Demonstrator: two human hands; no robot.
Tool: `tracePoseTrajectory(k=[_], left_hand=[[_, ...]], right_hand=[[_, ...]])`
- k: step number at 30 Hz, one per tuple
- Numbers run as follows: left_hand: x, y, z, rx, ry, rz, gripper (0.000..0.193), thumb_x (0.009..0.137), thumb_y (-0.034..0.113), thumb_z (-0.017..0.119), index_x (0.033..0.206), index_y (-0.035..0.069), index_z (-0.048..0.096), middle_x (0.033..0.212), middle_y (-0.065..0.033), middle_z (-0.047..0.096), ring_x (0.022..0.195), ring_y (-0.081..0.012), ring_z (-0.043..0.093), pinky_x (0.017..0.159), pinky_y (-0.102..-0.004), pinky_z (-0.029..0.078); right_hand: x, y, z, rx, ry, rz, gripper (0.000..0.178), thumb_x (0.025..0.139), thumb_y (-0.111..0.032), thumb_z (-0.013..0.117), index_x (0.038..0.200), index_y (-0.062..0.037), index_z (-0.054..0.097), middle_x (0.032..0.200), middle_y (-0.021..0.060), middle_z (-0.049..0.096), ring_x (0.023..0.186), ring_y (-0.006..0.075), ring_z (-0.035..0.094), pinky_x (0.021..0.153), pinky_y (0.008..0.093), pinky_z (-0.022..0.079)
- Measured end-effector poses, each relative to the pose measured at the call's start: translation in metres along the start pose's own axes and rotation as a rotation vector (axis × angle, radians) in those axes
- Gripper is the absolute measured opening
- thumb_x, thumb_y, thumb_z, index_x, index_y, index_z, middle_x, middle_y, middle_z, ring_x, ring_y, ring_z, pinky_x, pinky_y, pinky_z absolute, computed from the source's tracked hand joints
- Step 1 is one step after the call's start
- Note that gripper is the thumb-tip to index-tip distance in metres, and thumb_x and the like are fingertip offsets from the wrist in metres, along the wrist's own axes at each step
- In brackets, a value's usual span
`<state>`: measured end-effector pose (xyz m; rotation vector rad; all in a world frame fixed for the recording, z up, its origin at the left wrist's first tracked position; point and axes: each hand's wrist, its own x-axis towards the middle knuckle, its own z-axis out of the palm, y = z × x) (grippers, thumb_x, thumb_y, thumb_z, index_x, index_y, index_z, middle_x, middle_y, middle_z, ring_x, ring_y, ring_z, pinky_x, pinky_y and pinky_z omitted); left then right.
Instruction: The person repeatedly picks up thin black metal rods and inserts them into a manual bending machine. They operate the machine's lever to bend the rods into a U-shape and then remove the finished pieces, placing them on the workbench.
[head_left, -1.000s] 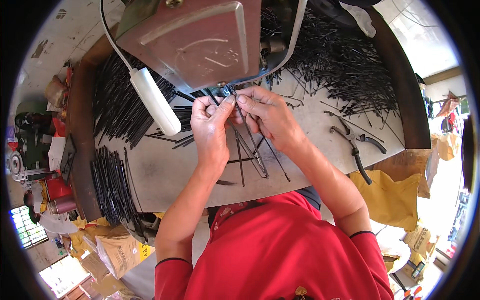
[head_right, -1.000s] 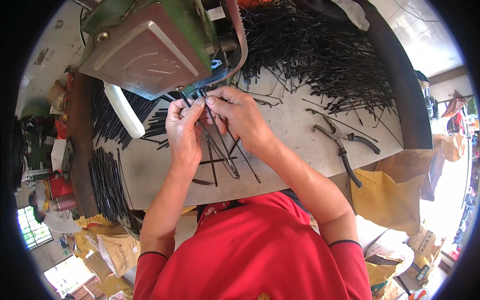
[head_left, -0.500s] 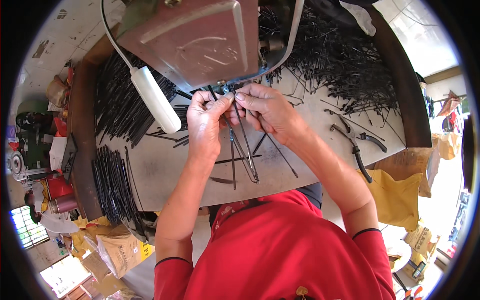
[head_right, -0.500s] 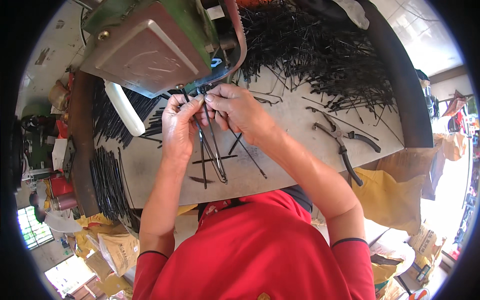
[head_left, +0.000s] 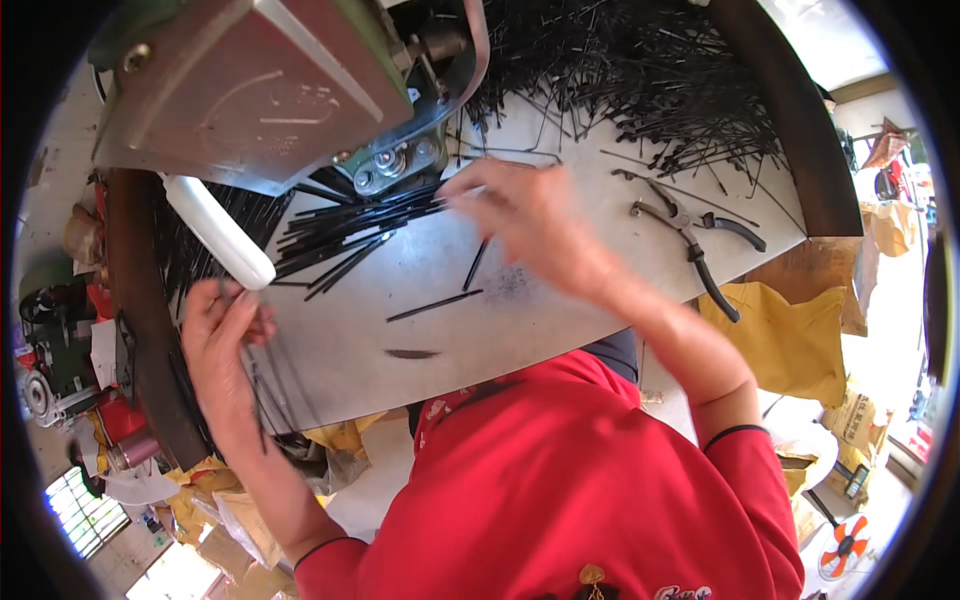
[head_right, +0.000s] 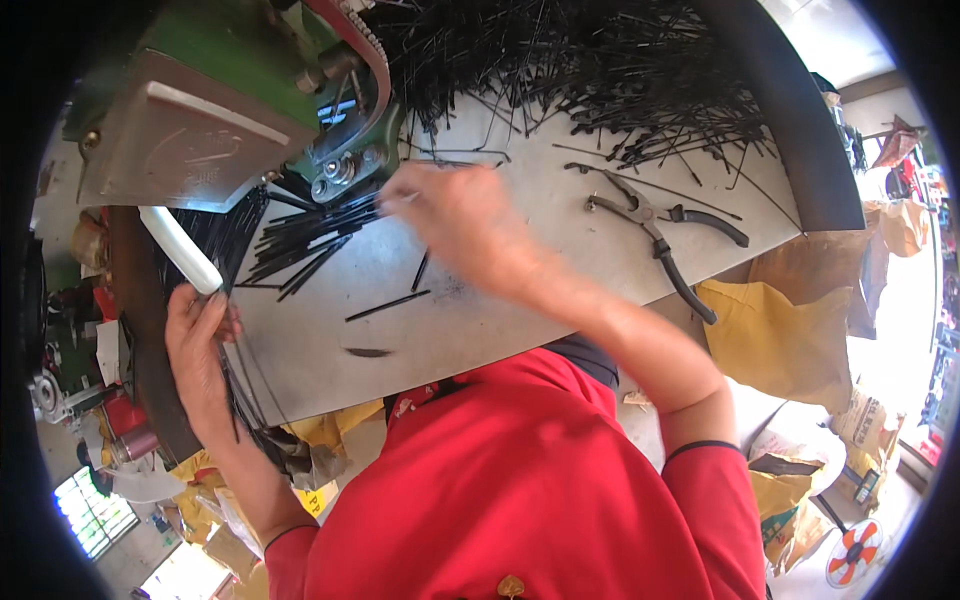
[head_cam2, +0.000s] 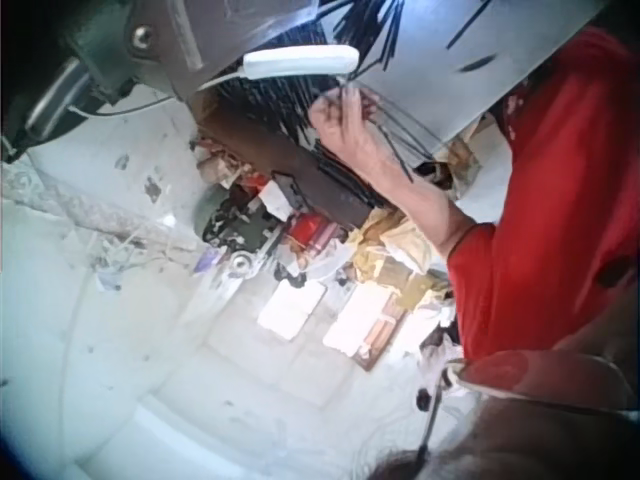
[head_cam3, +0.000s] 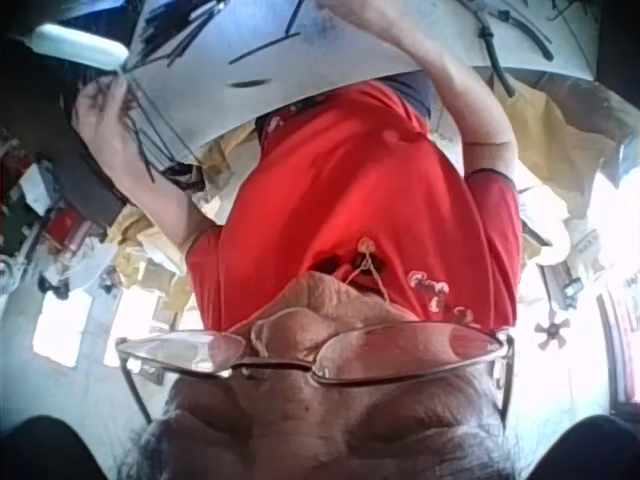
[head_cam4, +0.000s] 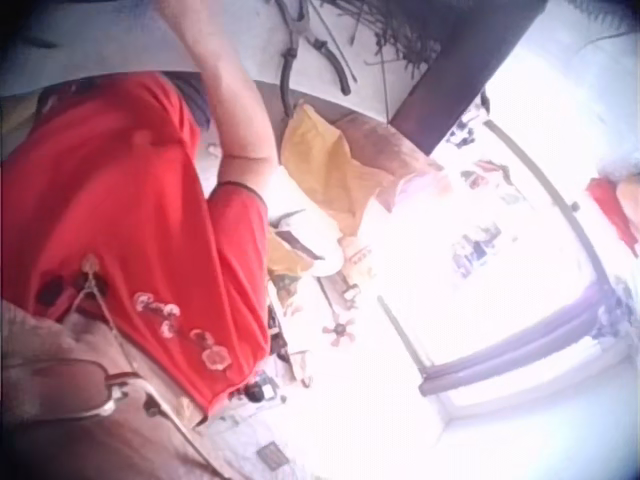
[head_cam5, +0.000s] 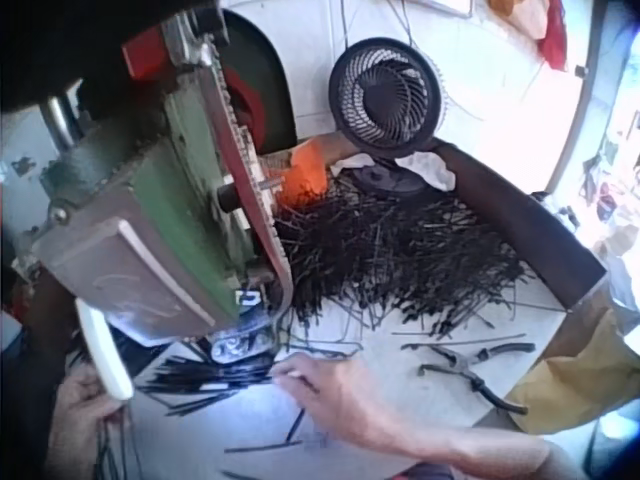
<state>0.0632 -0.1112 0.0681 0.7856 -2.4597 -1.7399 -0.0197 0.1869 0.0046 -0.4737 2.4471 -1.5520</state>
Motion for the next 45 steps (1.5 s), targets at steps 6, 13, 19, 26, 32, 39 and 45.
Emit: tracePoseTrajectory(k=[6, 13, 19, 26, 32, 39, 45], left_hand=[[-0.008, -0.044, -0.018, 0.137, 0.212, 0.264, 0.031, 0.083, 0.002, 0.063, 0.114, 0.000, 0.057, 0.102, -0.0075, 0.063, 0.097, -0.0141, 0.057, 0.089, -0.0256, 0.043], [-0.030, -0.035, 0.075, 0.306, -0.013, 0.344, 0.012, 0.082, 0.003, 0.065, 0.094, 0.002, 0.068, 0.086, -0.0048, 0.067, 0.076, -0.0094, 0.061, 0.071, -0.0232, 0.049], [-0.022, -0.047, 0.075, 0.415, 0.111, 0.483, 0.011, 0.081, 0.001, 0.066, 0.091, 0.001, 0.067, 0.085, -0.0077, 0.067, 0.072, -0.0156, 0.062, 0.066, -0.0265, 0.050], [-0.016, -0.051, 0.093, 0.634, 0.135, 0.685, 0.014, 0.075, 0.005, 0.070, 0.089, 0.008, 0.067, 0.083, -0.0059, 0.062, 0.078, -0.0234, 0.058, 0.068, -0.0337, 0.048], [-0.011, -0.052, 0.104, 0.759, 0.118, 0.857, 0.012, 0.078, 0.004, 0.067, 0.089, 0.005, 0.062, 0.077, -0.0065, 0.055, 0.077, -0.0265, 0.054, 0.068, -0.0362, 0.046], [-0.007, -0.055, 0.106, 0.558, 0.131, 0.902, 0.008, 0.084, 0.000, 0.060, 0.092, 0.001, 0.058, 0.082, -0.0099, 0.057, 0.077, -0.0282, 0.054, 0.068, -0.0363, 0.045], [-0.009, -0.046, 0.111, 0.420, 0.120, 0.791, 0.013, 0.090, 0.005, 0.057, 0.101, 0.001, 0.062, 0.086, -0.0098, 0.059, 0.074, -0.0238, 0.057, 0.065, -0.0319, 0.046]], right_hand=[[0.020, 0.040, -0.037, -0.938, 0.183, -0.208, 0.010, 0.084, -0.013, 0.060, 0.088, -0.0044, 0.063, 0.080, 0.0136, 0.066, 0.065, 0.0329, 0.064, 0.057, 0.0389, 0.053], [0.016, 0.045, -0.038, -0.791, 0.265, -0.217, 0.005, 0.076, -0.007, 0.056, 0.078, -0.0029, 0.058, 0.078, 0.0134, 0.064, 0.065, 0.0354, 0.062, 0.059, 0.0437, 0.051], [-0.007, 0.046, -0.051, -0.565, 0.323, -0.185, 0.008, 0.076, -0.005, 0.061, 0.083, -0.0015, 0.059, 0.081, 0.0137, 0.061, 0.069, 0.0335, 0.061, 0.063, 0.0404, 0.050], [-0.023, 0.028, -0.046, -0.097, 0.215, 0.189, 0.015, 0.085, -0.009, 0.058, 0.096, 0.0016, 0.060, 0.075, 0.0112, 0.064, 0.058, 0.0160, 0.062, 0.057, 0.0279, 0.049], [-0.027, 0.031, -0.043, -0.019, 0.239, 0.167, 0.018, 0.087, -0.011, 0.058, 0.101, -0.0011, 0.063, 0.072, 0.0079, 0.062, 0.053, 0.0111, 0.058, 0.054, 0.0253, 0.048], [-0.031, 0.021, -0.044, 0.028, 0.203, 0.170, 0.017, 0.089, -0.012, 0.057, 0.103, -0.0038, 0.063, 0.066, 0.0048, 0.058, 0.048, 0.0092, 0.055, 0.050, 0.0250, 0.045], [-0.032, 0.012, -0.033, 0.071, 0.122, 0.185, 0.018, 0.091, -0.012, 0.053, 0.104, -0.0030, 0.062, 0.062, 0.0059, 0.057, 0.046, 0.0106, 0.055, 0.048, 0.0257, 0.044]])
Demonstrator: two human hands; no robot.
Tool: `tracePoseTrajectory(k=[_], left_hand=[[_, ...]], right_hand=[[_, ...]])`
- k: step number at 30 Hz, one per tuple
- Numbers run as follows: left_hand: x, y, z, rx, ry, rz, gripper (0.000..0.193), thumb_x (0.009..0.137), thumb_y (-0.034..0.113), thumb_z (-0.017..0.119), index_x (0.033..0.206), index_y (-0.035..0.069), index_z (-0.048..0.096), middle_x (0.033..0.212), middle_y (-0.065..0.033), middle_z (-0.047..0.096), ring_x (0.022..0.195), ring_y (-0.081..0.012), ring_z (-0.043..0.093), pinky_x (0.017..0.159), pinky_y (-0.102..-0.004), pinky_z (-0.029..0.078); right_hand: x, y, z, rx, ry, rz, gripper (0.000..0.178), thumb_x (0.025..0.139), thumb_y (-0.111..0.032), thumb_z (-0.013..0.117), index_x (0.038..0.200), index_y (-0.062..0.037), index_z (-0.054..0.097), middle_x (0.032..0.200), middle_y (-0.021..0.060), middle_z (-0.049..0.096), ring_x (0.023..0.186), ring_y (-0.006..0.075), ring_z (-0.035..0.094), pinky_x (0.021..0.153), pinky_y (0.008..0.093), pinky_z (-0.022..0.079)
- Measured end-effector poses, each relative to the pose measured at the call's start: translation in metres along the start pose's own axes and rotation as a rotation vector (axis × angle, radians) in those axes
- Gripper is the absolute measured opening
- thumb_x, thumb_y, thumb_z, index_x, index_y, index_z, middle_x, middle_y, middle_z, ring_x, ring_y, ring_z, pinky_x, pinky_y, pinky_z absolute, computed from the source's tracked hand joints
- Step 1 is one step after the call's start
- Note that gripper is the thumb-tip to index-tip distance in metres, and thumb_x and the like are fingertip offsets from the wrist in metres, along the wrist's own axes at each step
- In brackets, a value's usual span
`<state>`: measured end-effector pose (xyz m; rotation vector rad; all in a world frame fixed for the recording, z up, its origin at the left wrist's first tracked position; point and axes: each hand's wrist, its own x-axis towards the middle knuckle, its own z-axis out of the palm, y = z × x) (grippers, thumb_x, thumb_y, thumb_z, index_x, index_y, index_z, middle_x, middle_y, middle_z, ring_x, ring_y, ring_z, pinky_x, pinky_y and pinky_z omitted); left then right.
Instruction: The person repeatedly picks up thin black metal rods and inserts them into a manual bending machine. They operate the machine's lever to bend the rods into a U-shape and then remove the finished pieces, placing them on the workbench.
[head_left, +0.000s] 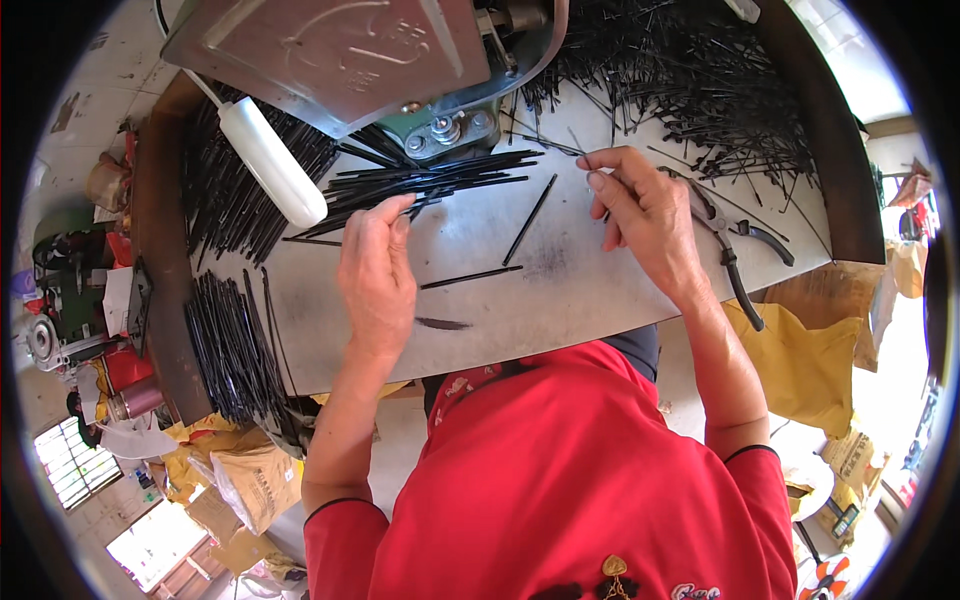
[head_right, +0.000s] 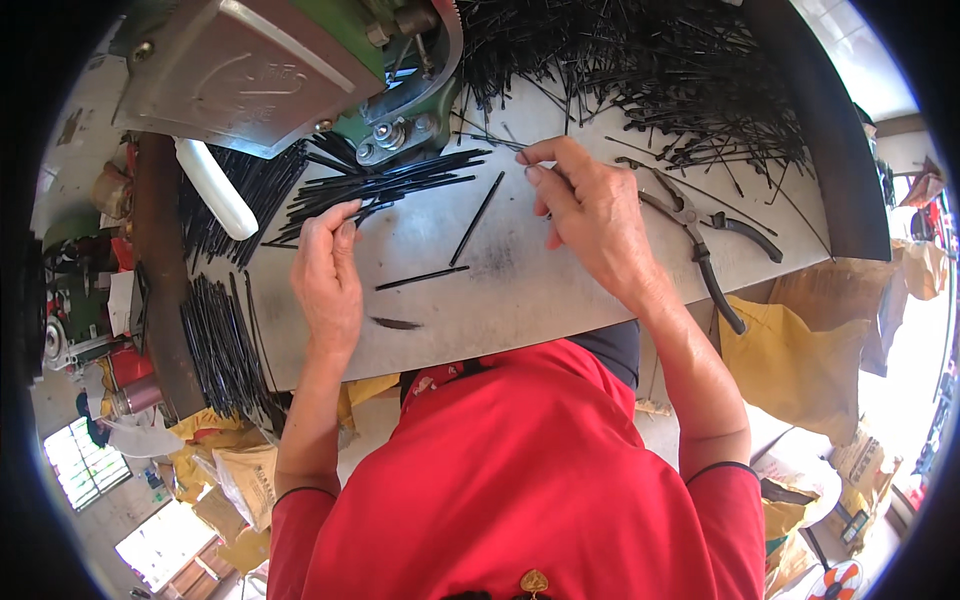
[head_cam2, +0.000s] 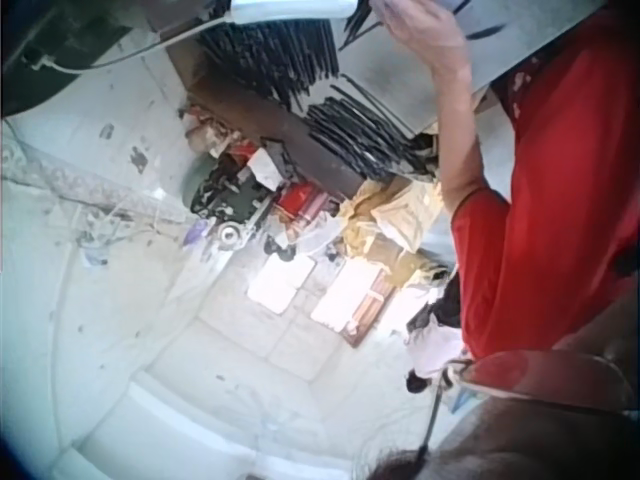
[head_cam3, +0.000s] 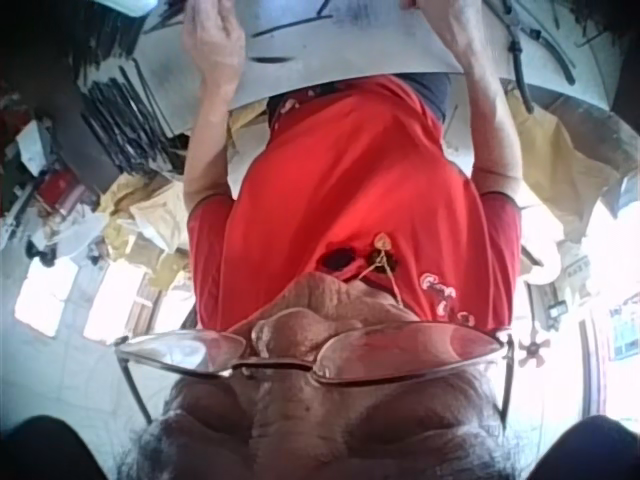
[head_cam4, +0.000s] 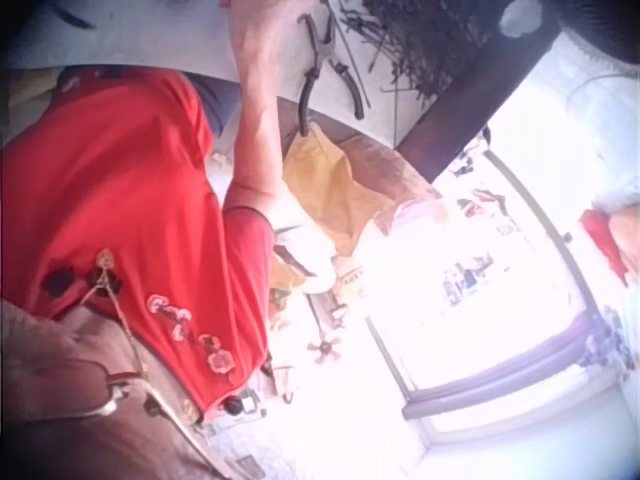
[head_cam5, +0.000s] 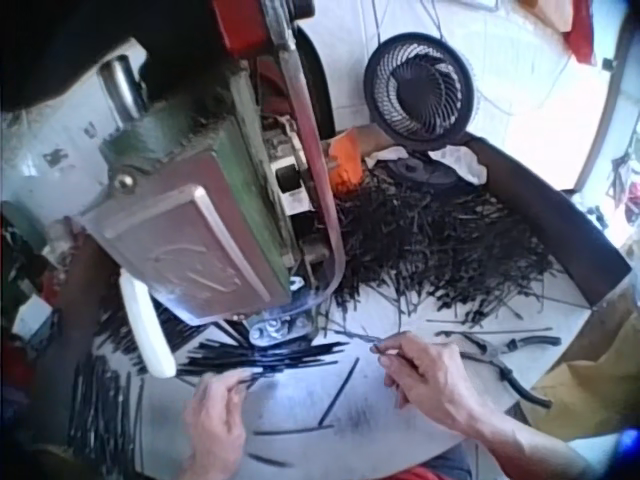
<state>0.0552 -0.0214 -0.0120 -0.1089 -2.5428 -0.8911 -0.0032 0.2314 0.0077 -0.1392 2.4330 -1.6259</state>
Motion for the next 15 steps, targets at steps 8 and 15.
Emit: tracePoseTrajectory(k=[8, 15], left_hand=[[0.000, 0.004, 0.002, 0.050, -0.087, 0.065, 0.017, 0.084, 0.002, 0.062, 0.101, 0.004, 0.066, 0.090, -0.0071, 0.061, 0.082, -0.0200, 0.057, 0.071, -0.0295, 0.047], [-0.008, -0.002, -0.004, -0.066, -0.036, -0.103, 0.013, 0.078, 0.000, 0.066, 0.091, 0.004, 0.064, 0.087, -0.0064, 0.063, 0.078, -0.0242, 0.058, 0.068, -0.0336, 0.048]], right_hand=[[0.001, -0.003, 0.011, -0.003, -0.051, -0.033, 0.020, 0.092, -0.013, 0.052, 0.106, -0.0026, 0.061, 0.063, 0.0073, 0.058, 0.046, 0.0122, 0.056, 0.047, 0.0268, 0.045], [-0.001, -0.007, 0.009, -0.040, -0.078, 0.021, 0.019, 0.091, -0.012, 0.052, 0.103, -0.0015, 0.061, 0.067, 0.0100, 0.063, 0.048, 0.0132, 0.058, 0.048, 0.0267, 0.047]])
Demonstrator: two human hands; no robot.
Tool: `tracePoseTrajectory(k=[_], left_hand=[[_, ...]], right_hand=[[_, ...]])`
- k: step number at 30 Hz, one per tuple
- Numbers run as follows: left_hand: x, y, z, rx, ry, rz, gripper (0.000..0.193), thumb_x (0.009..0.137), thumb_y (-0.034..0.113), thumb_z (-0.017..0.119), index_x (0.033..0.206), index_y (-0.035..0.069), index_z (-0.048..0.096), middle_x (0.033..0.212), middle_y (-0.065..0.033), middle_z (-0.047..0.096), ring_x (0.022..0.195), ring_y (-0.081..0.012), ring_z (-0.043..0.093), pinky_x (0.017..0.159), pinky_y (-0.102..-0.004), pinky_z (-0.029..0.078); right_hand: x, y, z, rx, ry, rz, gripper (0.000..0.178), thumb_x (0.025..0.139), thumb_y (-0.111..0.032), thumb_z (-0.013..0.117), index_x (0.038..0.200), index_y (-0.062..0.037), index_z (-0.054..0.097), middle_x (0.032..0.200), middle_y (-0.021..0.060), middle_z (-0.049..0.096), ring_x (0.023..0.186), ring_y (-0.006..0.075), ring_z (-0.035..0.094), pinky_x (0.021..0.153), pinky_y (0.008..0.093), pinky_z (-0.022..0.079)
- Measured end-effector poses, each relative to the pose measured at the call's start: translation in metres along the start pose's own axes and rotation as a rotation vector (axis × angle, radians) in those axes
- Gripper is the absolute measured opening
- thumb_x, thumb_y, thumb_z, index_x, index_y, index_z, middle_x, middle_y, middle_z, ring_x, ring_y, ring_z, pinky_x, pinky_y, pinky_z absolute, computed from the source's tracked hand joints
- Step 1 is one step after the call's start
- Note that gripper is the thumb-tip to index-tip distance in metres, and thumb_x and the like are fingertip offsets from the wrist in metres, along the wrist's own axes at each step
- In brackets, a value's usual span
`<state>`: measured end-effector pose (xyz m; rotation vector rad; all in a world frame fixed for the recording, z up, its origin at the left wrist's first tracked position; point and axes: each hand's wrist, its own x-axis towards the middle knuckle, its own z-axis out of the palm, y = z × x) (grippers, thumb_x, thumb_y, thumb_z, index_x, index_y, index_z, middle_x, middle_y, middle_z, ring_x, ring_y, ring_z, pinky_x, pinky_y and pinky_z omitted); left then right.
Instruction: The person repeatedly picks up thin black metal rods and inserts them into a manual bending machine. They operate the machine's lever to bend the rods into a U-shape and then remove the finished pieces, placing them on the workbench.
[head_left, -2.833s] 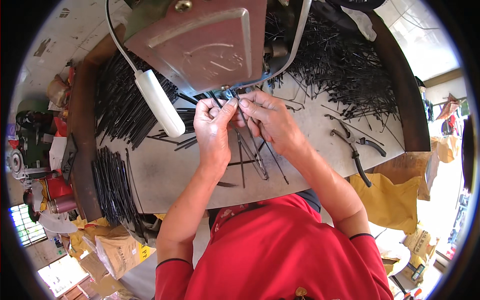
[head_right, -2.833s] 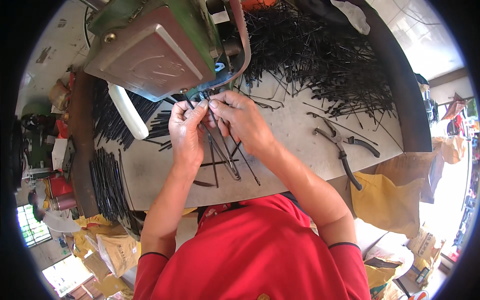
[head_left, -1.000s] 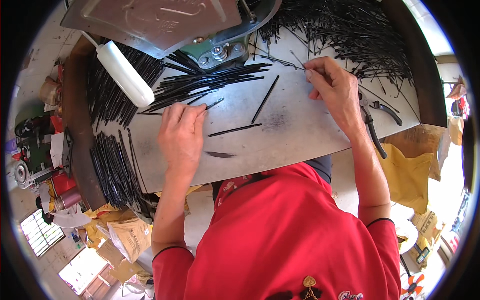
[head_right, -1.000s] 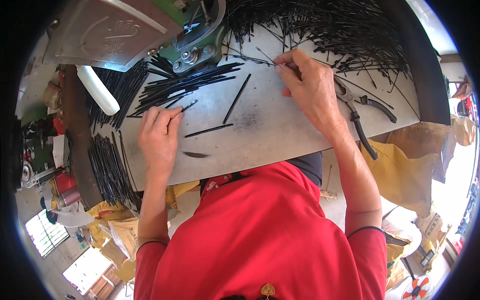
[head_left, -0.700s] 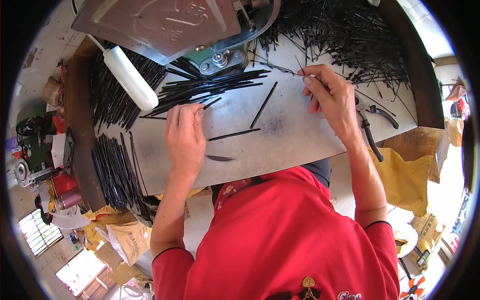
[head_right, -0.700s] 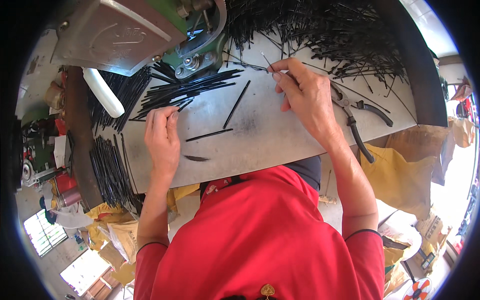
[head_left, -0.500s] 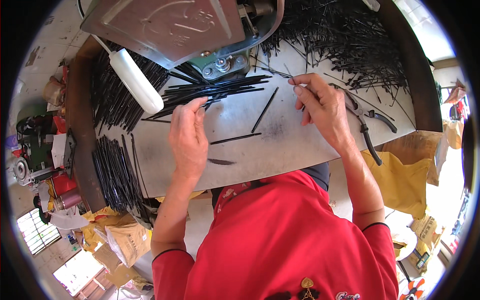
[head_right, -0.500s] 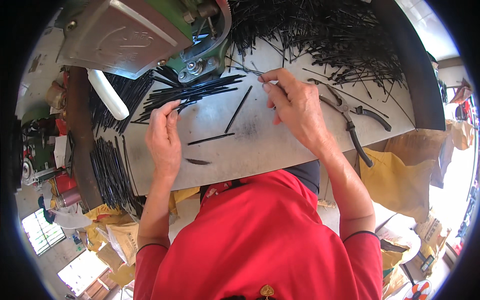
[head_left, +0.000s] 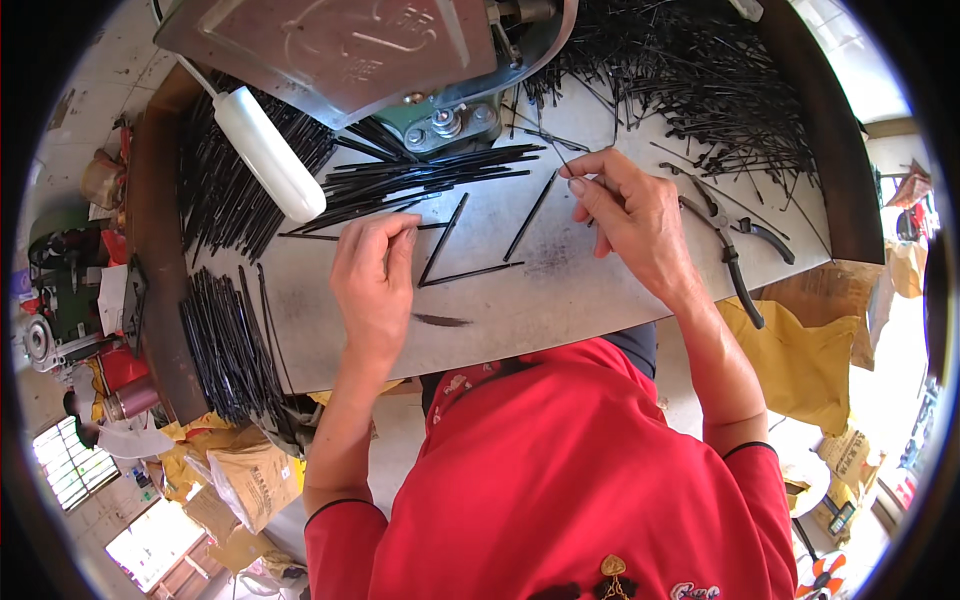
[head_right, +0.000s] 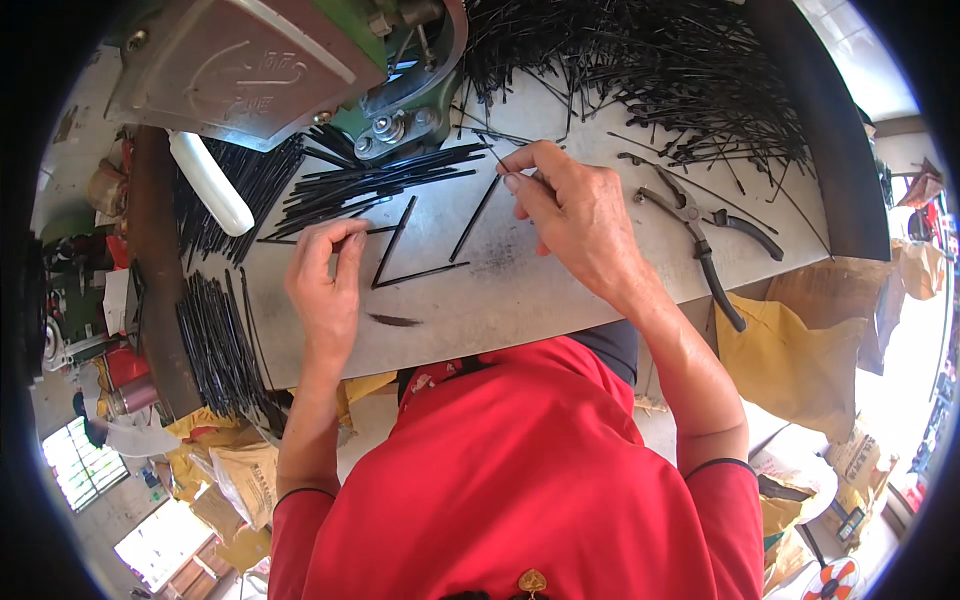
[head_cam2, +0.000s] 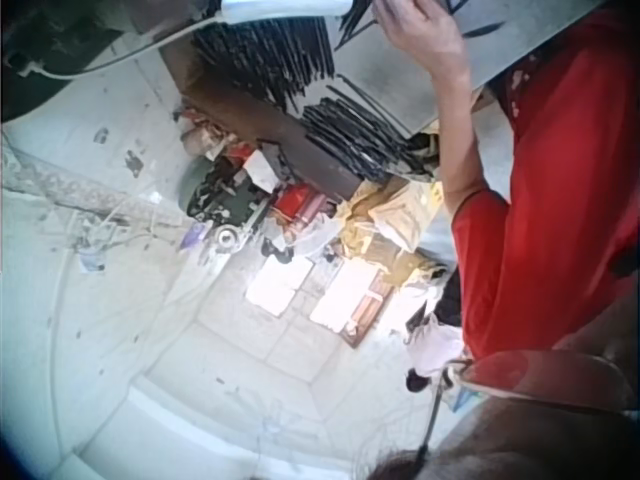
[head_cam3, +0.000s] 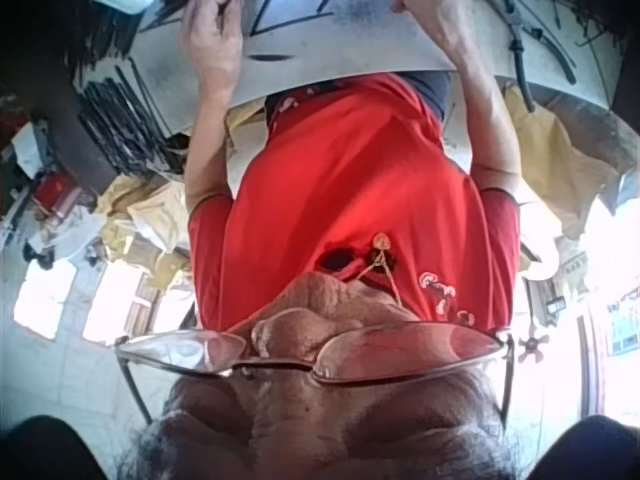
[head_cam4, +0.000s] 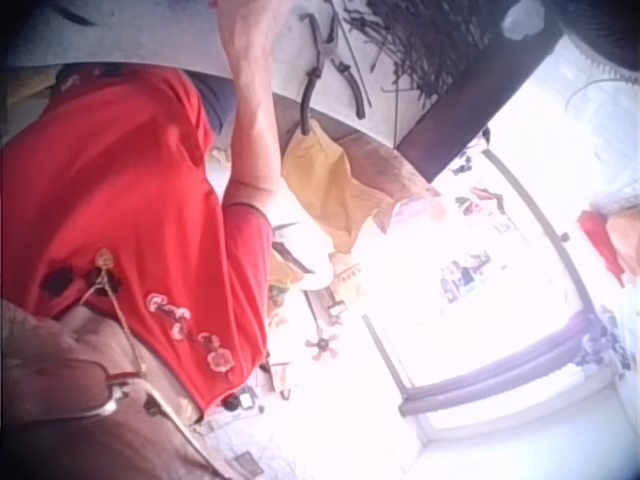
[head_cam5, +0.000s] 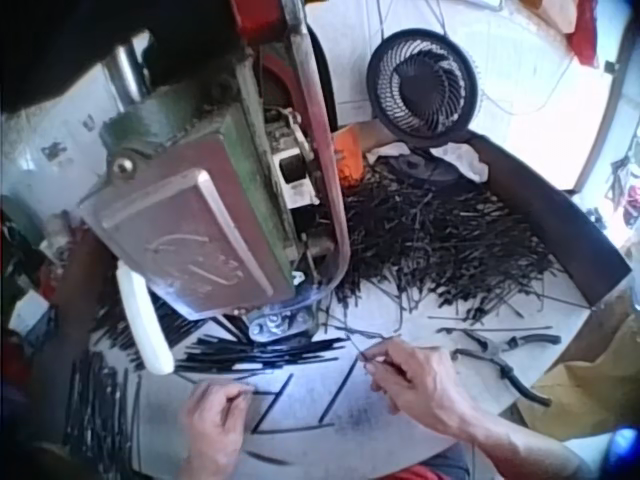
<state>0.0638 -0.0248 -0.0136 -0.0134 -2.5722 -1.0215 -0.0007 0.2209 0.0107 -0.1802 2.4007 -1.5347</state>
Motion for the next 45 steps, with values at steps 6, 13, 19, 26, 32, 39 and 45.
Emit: tracePoseTrajectory(k=[6, 13, 19, 26, 32, 39, 45], left_hand=[[-0.010, 0.011, 0.006, 0.175, -0.036, 0.004, 0.010, 0.077, 0.004, 0.069, 0.085, 0.005, 0.062, 0.083, -0.0053, 0.061, 0.074, -0.0245, 0.058, 0.065, -0.0344, 0.047], [0.000, 0.001, 0.011, 0.087, -0.012, 0.004, 0.014, 0.084, 0.006, 0.064, 0.095, 0.003, 0.057, 0.088, -0.0073, 0.058, 0.074, -0.0197, 0.054, 0.065, -0.0310, 0.044], [0.044, 0.021, 0.000, -0.799, -0.079, -0.540, 0.024, 0.094, 0.011, 0.052, 0.116, 0.002, 0.057, 0.087, -0.0006, 0.057, 0.070, -0.0047, 0.048, 0.060, -0.0176, 0.037], [0.061, 0.018, 0.022, -1.113, -0.047, -0.676, 0.024, 0.091, 0.008, 0.058, 0.115, 0.003, 0.059, 0.090, -0.0014, 0.063, 0.076, -0.0053, 0.054, 0.066, -0.0188, 0.041], [0.062, 0.018, 0.023, -1.202, -0.016, -0.775, 0.029, 0.088, 0.004, 0.061, 0.117, 0.003, 0.059, 0.092, -0.0006, 0.063, 0.078, -0.0058, 0.054, 0.071, -0.0201, 0.043], [0.060, 0.013, 0.021, -1.167, -0.093, -0.729, 0.030, 0.087, 0.004, 0.062, 0.117, 0.003, 0.059, 0.093, -0.0001, 0.063, 0.079, -0.0057, 0.054, 0.070, -0.0188, 0.043], [0.062, 0.013, 0.020, -1.233, -0.087, -0.760, 0.029, 0.088, 0.006, 0.062, 0.116, 0.003, 0.060, 0.092, -0.0015, 0.064, 0.075, -0.0055, 0.053, 0.068, -0.0176, 0.044]], right_hand=[[0.001, 0.005, 0.008, 0.056, 0.024, -0.050, 0.018, 0.089, -0.011, 0.053, 0.103, -0.0019, 0.061, 0.068, 0.0103, 0.063, 0.050, 0.0133, 0.060, 0.049, 0.0280, 0.048], [0.004, -0.005, 0.012, 0.029, -0.020, -0.077, 0.018, 0.089, -0.013, 0.057, 0.103, -0.0041, 0.063, 0.065, 0.0098, 0.062, 0.051, 0.0151, 0.060, 0.051, 0.0287, 0.049], [0.031, -0.003, 0.044, -0.258, 0.198, -0.508, 0.014, 0.085, -0.019, 0.061, 0.098, -0.0131, 0.063, 0.066, 0.0128, 0.063, 0.059, 0.0323, 0.062, 0.052, 0.0420, 0.049], [0.037, -0.024, 0.064, -0.495, 0.231, -0.442, 0.018, 0.088, -0.019, 0.060, 0.105, -0.0152, 0.060, 0.061, 0.0102, 0.061, 0.056, 0.0294, 0.062, 0.051, 0.0396, 0.048], [0.036, -0.021, 0.067, -0.542, 0.277, -0.497, 0.017, 0.086, -0.017, 0.058, 0.101, -0.0101, 0.055, 0.057, 0.0092, 0.060, 0.049, 0.0301, 0.060, 0.042, 0.0413, 0.044], [0.035, -0.024, 0.068, -0.551, 0.259, -0.442, 0.019, 0.088, -0.019, 0.059, 0.106, -0.0131, 0.059, 0.054, 0.0109, 0.058, 0.049, 0.0286, 0.060, 0.046, 0.0398, 0.045], [0.037, -0.023, 0.069, -0.548, 0.269, -0.466, 0.018, 0.087, -0.017, 0.058, 0.105, -0.0119, 0.058, 0.055, 0.0104, 0.059, 0.049, 0.0289, 0.060, 0.045, 0.0398, 0.045]])
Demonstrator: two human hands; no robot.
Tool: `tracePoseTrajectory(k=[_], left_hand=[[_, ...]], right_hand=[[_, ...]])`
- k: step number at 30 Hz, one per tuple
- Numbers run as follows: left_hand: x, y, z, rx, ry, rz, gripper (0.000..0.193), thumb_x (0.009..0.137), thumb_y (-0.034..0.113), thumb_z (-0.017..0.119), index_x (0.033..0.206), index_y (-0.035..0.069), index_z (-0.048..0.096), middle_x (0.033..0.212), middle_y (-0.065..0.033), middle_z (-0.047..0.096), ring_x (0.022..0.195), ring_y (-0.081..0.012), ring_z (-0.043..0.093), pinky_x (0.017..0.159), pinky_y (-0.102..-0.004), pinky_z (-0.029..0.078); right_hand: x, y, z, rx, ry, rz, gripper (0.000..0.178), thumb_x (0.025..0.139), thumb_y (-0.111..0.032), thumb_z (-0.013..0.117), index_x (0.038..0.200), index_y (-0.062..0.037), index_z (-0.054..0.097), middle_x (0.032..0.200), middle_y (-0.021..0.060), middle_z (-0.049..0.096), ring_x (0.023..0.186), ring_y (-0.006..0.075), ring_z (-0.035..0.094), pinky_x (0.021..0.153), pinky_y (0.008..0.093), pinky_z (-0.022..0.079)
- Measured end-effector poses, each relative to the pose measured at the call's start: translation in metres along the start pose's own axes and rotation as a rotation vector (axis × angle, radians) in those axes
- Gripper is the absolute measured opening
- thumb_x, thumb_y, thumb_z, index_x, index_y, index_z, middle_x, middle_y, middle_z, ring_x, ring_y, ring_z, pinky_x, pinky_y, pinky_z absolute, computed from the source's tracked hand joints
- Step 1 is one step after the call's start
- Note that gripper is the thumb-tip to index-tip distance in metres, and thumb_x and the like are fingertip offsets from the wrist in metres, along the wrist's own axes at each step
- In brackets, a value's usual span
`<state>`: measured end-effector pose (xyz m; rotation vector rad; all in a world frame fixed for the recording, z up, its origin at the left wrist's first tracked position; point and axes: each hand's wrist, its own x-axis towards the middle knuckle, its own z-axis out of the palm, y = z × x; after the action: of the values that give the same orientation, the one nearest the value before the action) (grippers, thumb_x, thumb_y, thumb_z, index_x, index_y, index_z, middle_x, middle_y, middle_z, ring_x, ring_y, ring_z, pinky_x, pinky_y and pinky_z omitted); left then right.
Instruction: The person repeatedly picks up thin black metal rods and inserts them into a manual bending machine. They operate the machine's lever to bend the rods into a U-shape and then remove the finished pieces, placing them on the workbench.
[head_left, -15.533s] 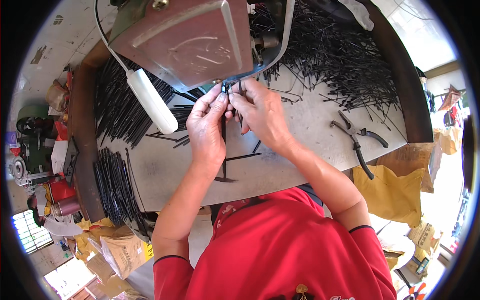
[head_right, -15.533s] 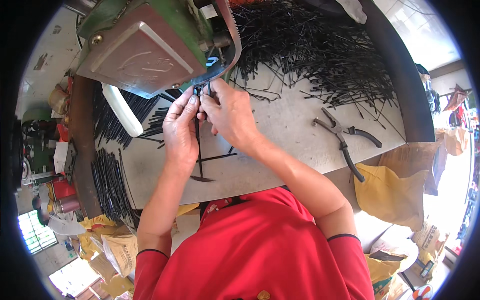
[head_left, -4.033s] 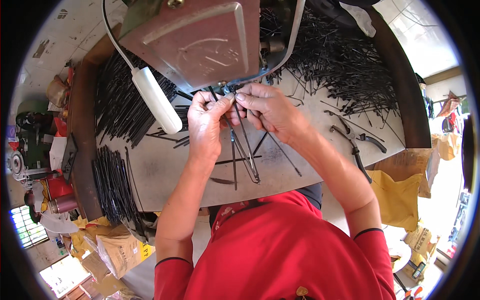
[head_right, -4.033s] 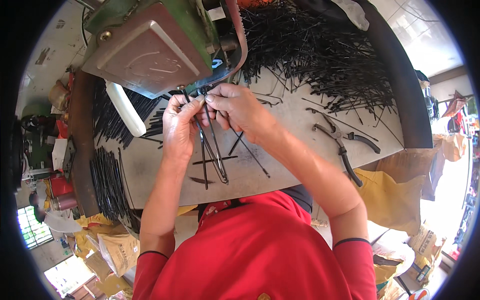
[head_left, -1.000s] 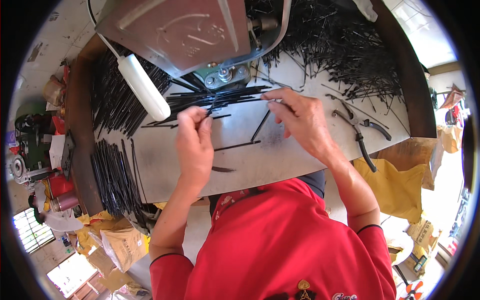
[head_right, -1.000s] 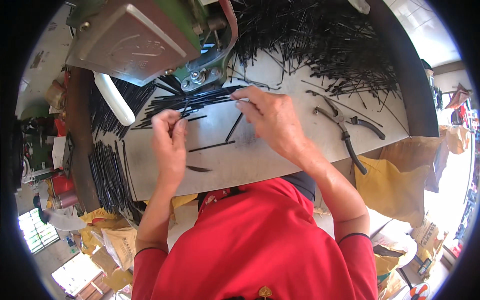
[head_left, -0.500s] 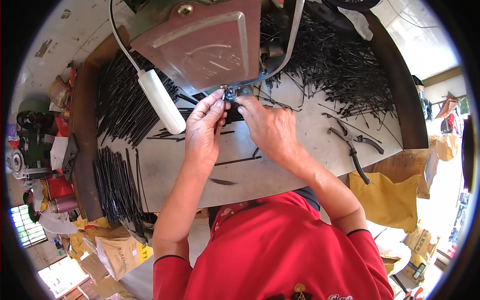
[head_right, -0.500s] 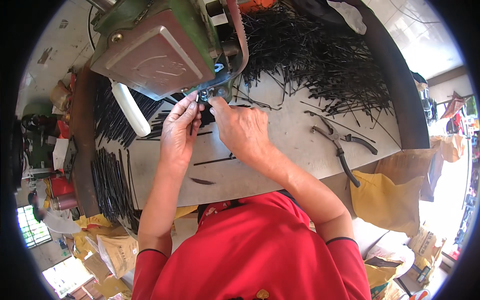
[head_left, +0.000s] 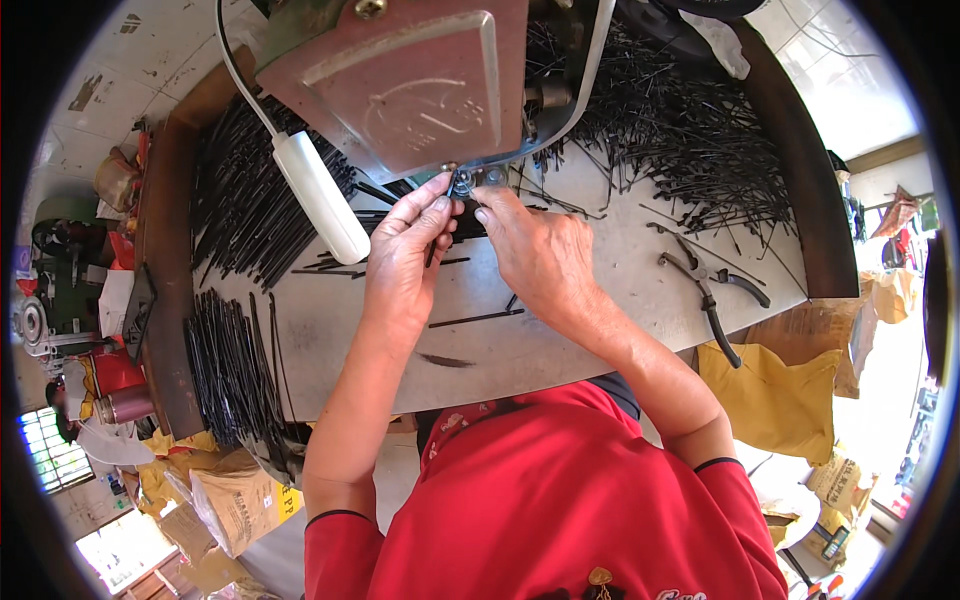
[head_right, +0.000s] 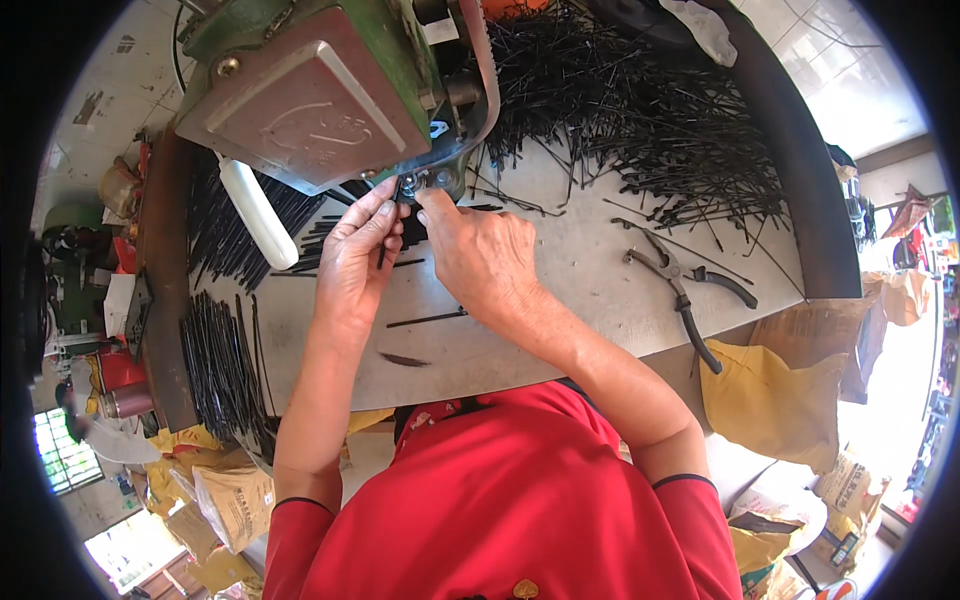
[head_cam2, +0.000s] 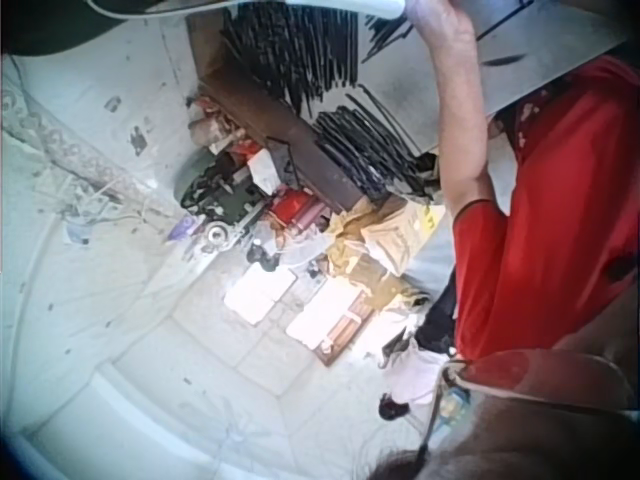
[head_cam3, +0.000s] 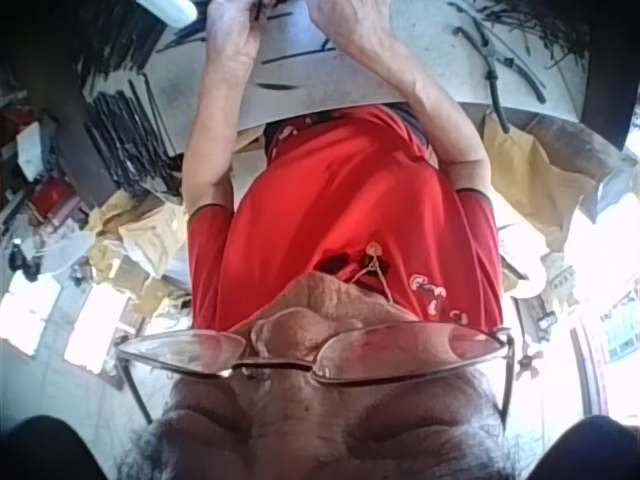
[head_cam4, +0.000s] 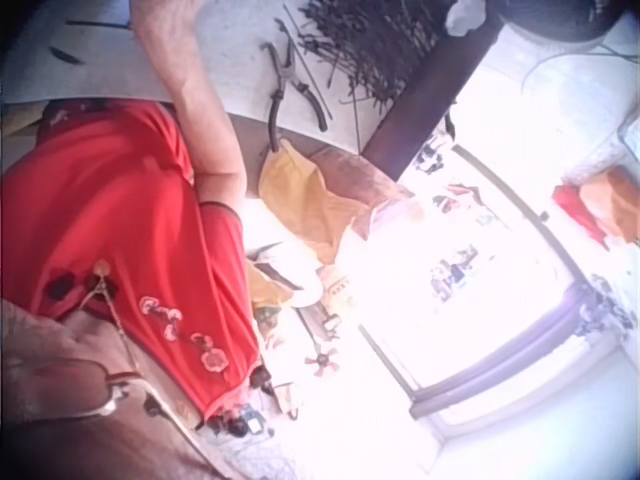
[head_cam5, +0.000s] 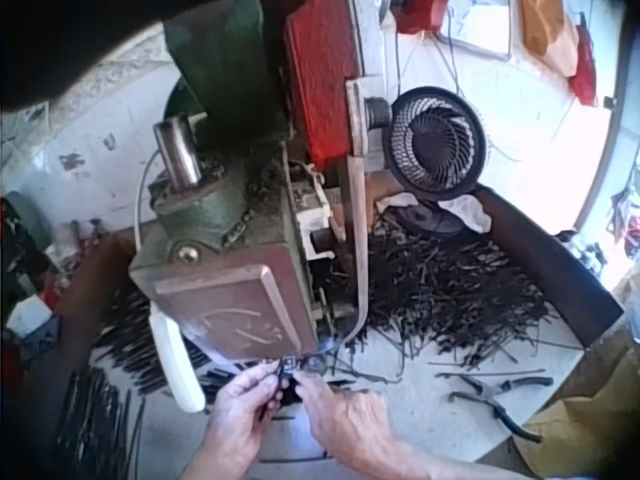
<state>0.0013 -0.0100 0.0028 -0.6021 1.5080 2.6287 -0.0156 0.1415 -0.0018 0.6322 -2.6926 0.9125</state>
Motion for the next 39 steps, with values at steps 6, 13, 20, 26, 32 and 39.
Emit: tracePoseTrajectory(k=[6, 13, 20, 26, 32, 39], left_hand=[[0.002, 0.001, -0.002, 0.019, -0.003, 0.007, 0.028, 0.088, 0.006, 0.062, 0.116, 0.003, 0.060, 0.088, -0.0021, 0.063, 0.073, -0.0051, 0.052, 0.068, -0.0173, 0.044], [-0.001, 0.001, 0.001, 0.022, -0.001, 0.011, 0.028, 0.088, 0.005, 0.062, 0.116, 0.002, 0.060, 0.087, -0.0024, 0.063, 0.072, -0.0051, 0.052, 0.067, -0.0175, 0.044], [-0.003, 0.001, 0.003, 0.043, 0.005, 0.025, 0.029, 0.088, 0.004, 0.062, 0.117, 0.001, 0.060, 0.088, -0.0030, 0.063, 0.072, -0.0057, 0.053, 0.067, -0.0174, 0.044], [-0.003, -0.005, 0.007, 0.018, 0.039, 0.071, 0.028, 0.088, 0.005, 0.062, 0.116, 0.000, 0.060, 0.088, -0.0036, 0.064, 0.072, -0.0058, 0.054, 0.065, -0.0165, 0.043], [-0.006, 0.003, 0.012, 0.511, 0.111, 0.272, 0.020, 0.087, 0.004, 0.063, 0.106, 0.003, 0.067, 0.082, -0.0030, 0.063, 0.066, -0.0086, 0.055, 0.059, -0.0214, 0.045], [0.000, 0.015, 0.005, 1.074, 0.048, 0.684, 0.018, 0.086, 0.004, 0.062, 0.102, 0.004, 0.070, 0.075, -0.0006, 0.061, 0.062, -0.0050, 0.052, 0.053, -0.0218, 0.044]], right_hand=[[0.000, 0.001, 0.000, -0.005, 0.033, -0.033, 0.019, 0.085, -0.013, 0.057, 0.104, -0.0096, 0.055, 0.055, 0.0083, 0.059, 0.046, 0.0282, 0.059, 0.042, 0.0398, 0.043], [0.000, -0.001, -0.002, -0.018, -0.003, 0.016, 0.019, 0.089, -0.019, 0.059, 0.106, -0.0132, 0.058, 0.054, 0.0106, 0.058, 0.049, 0.0288, 0.060, 0.045, 0.0392, 0.045], [-0.001, 0.002, 0.001, -0.015, 0.038, -0.035, 0.019, 0.084, -0.011, 0.057, 0.103, -0.0095, 0.056, 0.057, 0.0084, 0.060, 0.047, 0.0283, 0.060, 0.041, 0.0398, 0.043], [0.003, 0.002, 0.003, 0.008, 0.027, 0.008, 0.017, 0.089, -0.018, 0.058, 0.105, -0.0132, 0.058, 0.057, 0.0110, 0.060, 0.050, 0.0293, 0.060, 0.046, 0.0396, 0.045], [0.006, 0.003, 0.000, 0.036, 0.007, 0.014, 0.009, 0.086, -0.015, 0.058, 0.091, -0.0076, 0.056, 0.057, 0.0119, 0.059, 0.051, 0.0333, 0.060, 0.045, 0.0438, 0.044], [0.009, 0.007, -0.004, 0.252, -0.093, 0.108, 0.015, 0.088, -0.021, 0.057, 0.098, -0.0099, 0.060, 0.067, 0.0162, 0.063, 0.063, 0.0373, 0.062, 0.057, 0.0450, 0.049]])
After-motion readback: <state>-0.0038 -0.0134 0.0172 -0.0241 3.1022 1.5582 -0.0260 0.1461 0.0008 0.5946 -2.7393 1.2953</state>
